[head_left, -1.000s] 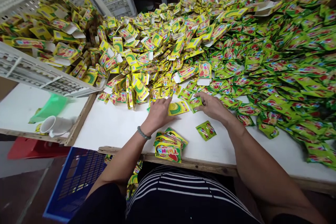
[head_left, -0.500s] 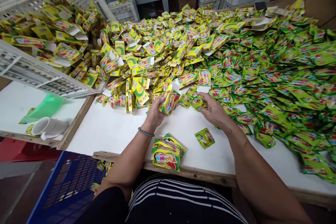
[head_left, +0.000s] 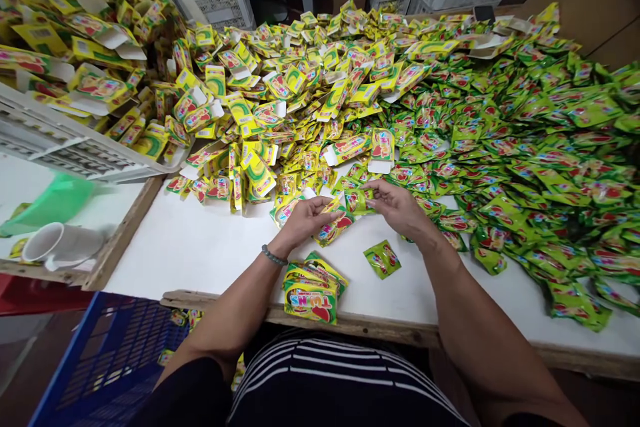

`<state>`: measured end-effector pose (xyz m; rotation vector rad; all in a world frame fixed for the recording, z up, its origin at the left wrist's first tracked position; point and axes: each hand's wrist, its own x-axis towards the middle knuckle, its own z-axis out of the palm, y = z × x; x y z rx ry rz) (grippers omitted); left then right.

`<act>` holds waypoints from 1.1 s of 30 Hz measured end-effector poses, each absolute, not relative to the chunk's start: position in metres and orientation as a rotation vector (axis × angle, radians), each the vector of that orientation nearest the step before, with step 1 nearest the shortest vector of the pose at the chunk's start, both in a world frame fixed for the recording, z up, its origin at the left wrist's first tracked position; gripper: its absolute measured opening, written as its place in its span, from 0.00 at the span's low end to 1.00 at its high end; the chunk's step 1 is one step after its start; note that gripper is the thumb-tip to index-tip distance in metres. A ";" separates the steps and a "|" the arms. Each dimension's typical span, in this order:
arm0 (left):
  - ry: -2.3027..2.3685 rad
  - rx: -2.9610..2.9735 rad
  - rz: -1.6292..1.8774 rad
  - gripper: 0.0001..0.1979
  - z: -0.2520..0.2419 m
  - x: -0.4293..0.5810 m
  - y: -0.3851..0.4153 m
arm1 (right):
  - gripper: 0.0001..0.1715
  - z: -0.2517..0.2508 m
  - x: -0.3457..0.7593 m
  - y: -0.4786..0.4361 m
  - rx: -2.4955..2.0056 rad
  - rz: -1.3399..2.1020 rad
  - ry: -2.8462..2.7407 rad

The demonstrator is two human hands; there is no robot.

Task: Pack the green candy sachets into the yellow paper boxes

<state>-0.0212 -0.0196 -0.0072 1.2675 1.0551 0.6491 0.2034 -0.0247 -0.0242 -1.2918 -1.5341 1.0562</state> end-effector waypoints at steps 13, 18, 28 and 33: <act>1.021 1.099 0.670 0.25 -0.007 -0.028 -0.018 | 0.19 -0.010 0.201 -0.008 -1.391 1.299 -1.868; 1.050 1.126 0.679 0.22 -0.007 -0.032 -0.016 | 0.14 -0.004 0.180 0.001 -1.480 1.169 -1.872; 1.201 0.812 1.002 0.24 -0.006 -0.050 -0.002 | 0.13 -0.015 0.140 0.057 -1.601 0.755 -1.842; 1.235 0.802 1.022 0.27 -0.004 -0.053 -0.001 | 0.21 -0.025 0.125 0.058 -1.656 0.447 -2.371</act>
